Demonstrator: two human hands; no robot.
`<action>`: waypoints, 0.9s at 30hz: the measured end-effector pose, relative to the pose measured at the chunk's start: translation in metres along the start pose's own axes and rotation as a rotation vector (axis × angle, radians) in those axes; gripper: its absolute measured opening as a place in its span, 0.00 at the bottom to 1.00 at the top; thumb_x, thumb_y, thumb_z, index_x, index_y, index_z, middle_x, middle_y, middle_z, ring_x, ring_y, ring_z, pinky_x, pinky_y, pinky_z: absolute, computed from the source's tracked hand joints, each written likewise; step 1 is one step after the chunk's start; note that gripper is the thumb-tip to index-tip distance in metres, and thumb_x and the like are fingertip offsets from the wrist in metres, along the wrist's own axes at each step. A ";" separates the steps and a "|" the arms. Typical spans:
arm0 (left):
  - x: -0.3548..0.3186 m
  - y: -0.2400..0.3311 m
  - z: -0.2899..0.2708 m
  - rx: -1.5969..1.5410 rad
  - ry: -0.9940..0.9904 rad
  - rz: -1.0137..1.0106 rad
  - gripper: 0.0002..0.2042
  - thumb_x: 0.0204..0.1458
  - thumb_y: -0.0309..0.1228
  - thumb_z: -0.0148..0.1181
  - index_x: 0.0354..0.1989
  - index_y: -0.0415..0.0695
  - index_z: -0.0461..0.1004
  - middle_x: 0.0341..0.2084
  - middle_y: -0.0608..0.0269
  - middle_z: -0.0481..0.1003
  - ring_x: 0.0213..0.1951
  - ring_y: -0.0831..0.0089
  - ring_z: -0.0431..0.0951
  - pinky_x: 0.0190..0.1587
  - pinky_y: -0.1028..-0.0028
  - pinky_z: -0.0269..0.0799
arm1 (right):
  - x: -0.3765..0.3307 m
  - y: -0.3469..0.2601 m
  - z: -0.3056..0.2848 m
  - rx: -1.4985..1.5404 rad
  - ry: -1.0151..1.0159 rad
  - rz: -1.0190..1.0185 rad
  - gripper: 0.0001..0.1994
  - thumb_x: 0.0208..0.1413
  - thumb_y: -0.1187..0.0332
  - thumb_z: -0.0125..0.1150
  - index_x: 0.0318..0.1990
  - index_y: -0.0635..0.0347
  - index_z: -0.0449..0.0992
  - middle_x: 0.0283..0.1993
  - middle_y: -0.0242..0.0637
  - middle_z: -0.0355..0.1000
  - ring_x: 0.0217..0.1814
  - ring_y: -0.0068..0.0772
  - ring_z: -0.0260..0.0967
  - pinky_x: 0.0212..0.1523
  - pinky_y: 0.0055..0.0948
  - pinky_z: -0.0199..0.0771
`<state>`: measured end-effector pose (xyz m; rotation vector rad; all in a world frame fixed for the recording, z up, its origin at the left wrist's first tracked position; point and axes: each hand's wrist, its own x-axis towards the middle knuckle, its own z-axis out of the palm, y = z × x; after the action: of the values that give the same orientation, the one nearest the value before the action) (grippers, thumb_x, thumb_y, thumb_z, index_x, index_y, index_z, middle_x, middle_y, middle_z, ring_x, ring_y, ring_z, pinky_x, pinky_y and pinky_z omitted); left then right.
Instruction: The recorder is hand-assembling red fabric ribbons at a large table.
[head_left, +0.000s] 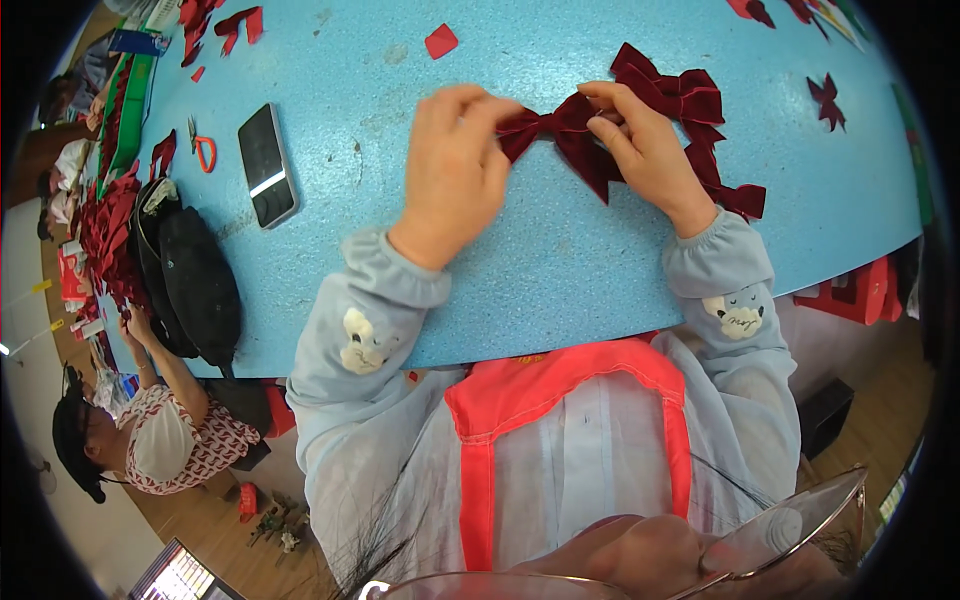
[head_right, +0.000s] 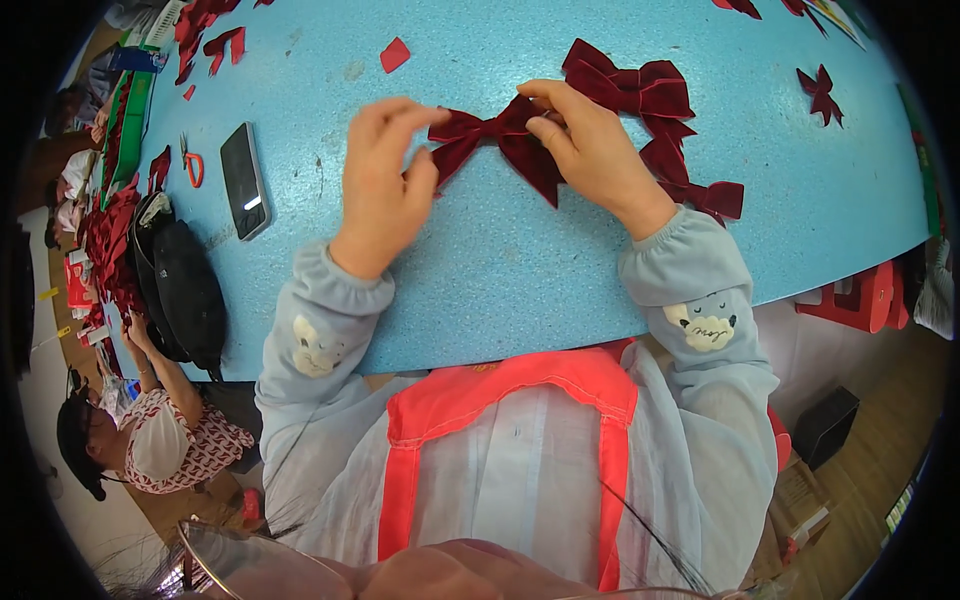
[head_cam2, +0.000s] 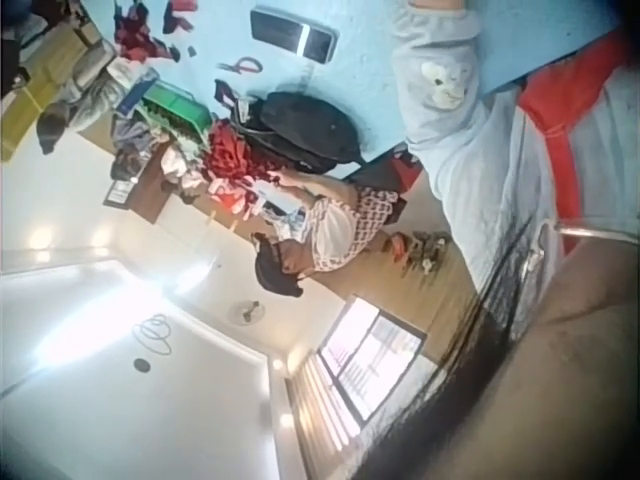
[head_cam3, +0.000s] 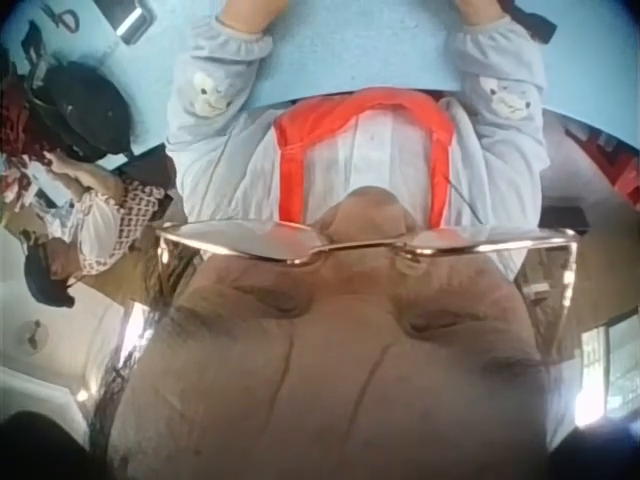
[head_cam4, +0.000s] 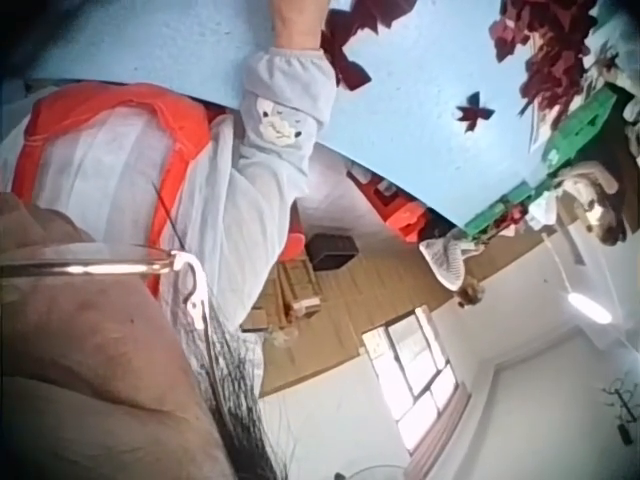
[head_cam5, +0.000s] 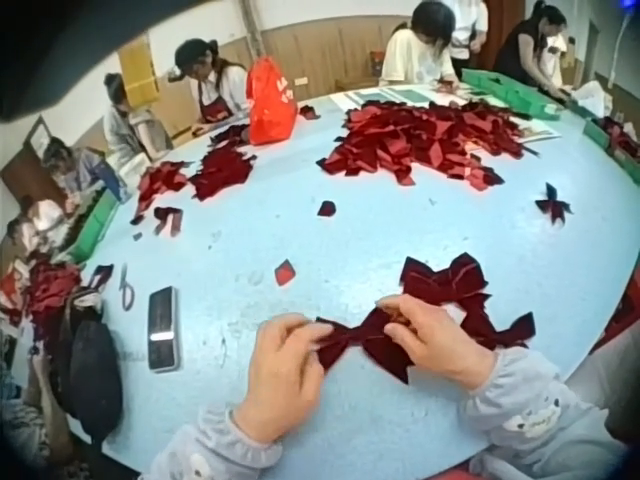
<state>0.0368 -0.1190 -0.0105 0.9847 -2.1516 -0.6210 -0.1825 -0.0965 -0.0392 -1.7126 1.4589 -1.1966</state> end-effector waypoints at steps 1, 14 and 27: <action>-0.001 0.005 0.001 0.149 0.067 0.191 0.18 0.39 0.18 0.55 0.43 0.41 0.68 0.34 0.58 0.67 0.37 0.62 0.67 0.40 0.67 0.64 | 0.001 0.003 -0.002 -0.094 0.006 0.006 0.12 0.56 0.70 0.50 0.48 0.59 0.68 0.28 0.31 0.69 0.25 0.18 0.62 0.28 0.18 0.64; -0.009 0.000 0.026 0.246 0.022 0.117 0.13 0.39 0.28 0.62 0.36 0.43 0.72 0.37 0.58 0.68 0.39 0.60 0.67 0.39 0.65 0.62 | 0.018 -0.004 -0.004 -0.136 -0.244 0.142 0.09 0.55 0.70 0.53 0.42 0.64 0.71 0.29 0.30 0.70 0.29 0.16 0.65 0.31 0.17 0.66; 0.050 0.003 0.016 -0.269 -0.365 -0.339 0.12 0.47 0.31 0.52 0.38 0.41 0.74 0.29 0.65 0.72 0.31 0.74 0.70 0.34 0.76 0.65 | 0.012 -0.001 0.000 0.393 -0.158 0.124 0.07 0.56 0.74 0.51 0.41 0.63 0.72 0.36 0.28 0.71 0.38 0.15 0.65 0.39 0.16 0.67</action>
<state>-0.0009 -0.1541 0.0002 1.1636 -2.1389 -1.3049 -0.1819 -0.1079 -0.0353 -1.3939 1.1298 -1.1619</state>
